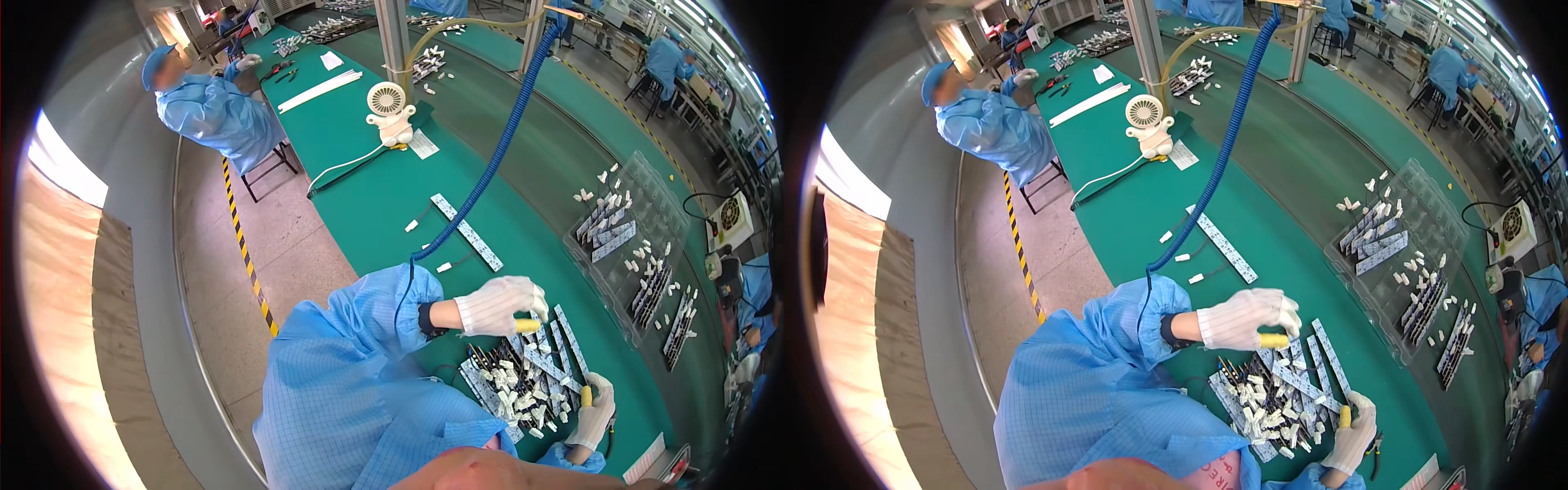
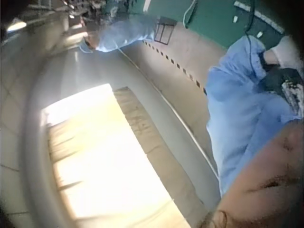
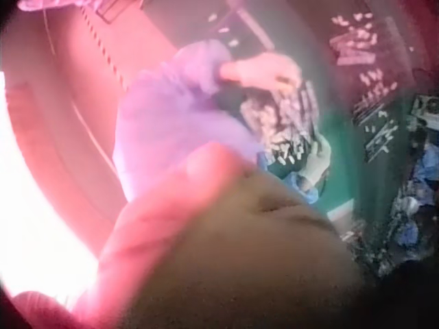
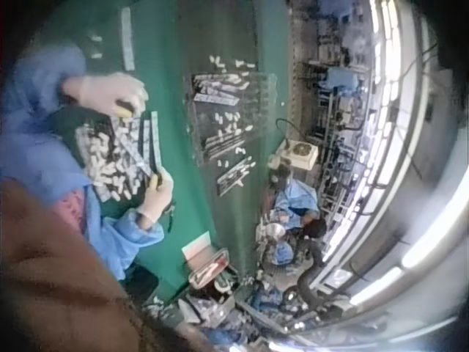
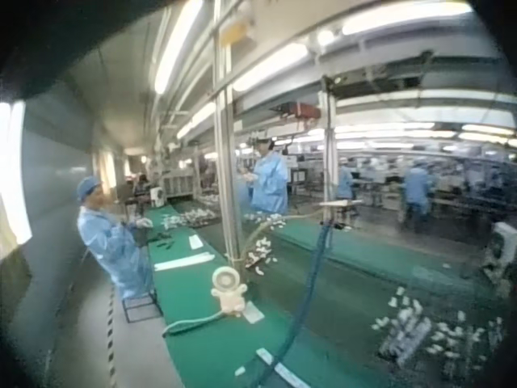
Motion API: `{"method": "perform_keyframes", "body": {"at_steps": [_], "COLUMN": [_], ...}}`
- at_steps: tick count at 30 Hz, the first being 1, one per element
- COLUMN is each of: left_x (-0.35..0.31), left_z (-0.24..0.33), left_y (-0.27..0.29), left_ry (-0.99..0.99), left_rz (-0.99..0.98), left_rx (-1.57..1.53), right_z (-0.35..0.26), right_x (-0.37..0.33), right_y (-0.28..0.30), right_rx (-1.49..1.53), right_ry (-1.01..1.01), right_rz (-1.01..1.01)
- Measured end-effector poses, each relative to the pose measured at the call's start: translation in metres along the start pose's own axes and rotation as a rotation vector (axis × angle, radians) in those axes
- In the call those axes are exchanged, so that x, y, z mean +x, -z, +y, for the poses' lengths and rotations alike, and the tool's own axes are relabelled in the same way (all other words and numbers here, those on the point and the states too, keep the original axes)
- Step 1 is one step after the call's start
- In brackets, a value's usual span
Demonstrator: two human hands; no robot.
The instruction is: Assembling electronic components onto a printed circuit board on a production line.
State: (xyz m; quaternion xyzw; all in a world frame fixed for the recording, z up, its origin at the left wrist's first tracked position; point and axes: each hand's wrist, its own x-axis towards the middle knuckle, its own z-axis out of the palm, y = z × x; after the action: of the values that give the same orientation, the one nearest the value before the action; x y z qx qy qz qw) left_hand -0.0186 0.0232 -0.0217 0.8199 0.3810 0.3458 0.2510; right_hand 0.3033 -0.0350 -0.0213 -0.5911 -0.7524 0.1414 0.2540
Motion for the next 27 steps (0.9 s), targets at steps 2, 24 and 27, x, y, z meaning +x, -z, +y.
{"method": "perform_keyframes", "body": {"at_steps": [2, 24, 27], "left_x": [0.001, 0.008, 0.011], "left_z": [0.005, 0.036, 0.035], "left_y": [-0.008, -0.027, -0.021], "left_ry": [-0.098, -0.131, -0.046], "left_rz": [0.005, 0.107, 0.002], "left_rx": [-0.040, -0.006, -0.148], "right_z": [0.000, 0.004, 0.019], "right_x": [0.002, 0.019, 0.025], "right_y": [-0.002, -0.011, -0.005], "right_rx": [0.006, -0.107, -0.128], "right_ry": [-0.015, -0.061, -0.056], "right_rz": [0.001, 0.088, 0.038]}}
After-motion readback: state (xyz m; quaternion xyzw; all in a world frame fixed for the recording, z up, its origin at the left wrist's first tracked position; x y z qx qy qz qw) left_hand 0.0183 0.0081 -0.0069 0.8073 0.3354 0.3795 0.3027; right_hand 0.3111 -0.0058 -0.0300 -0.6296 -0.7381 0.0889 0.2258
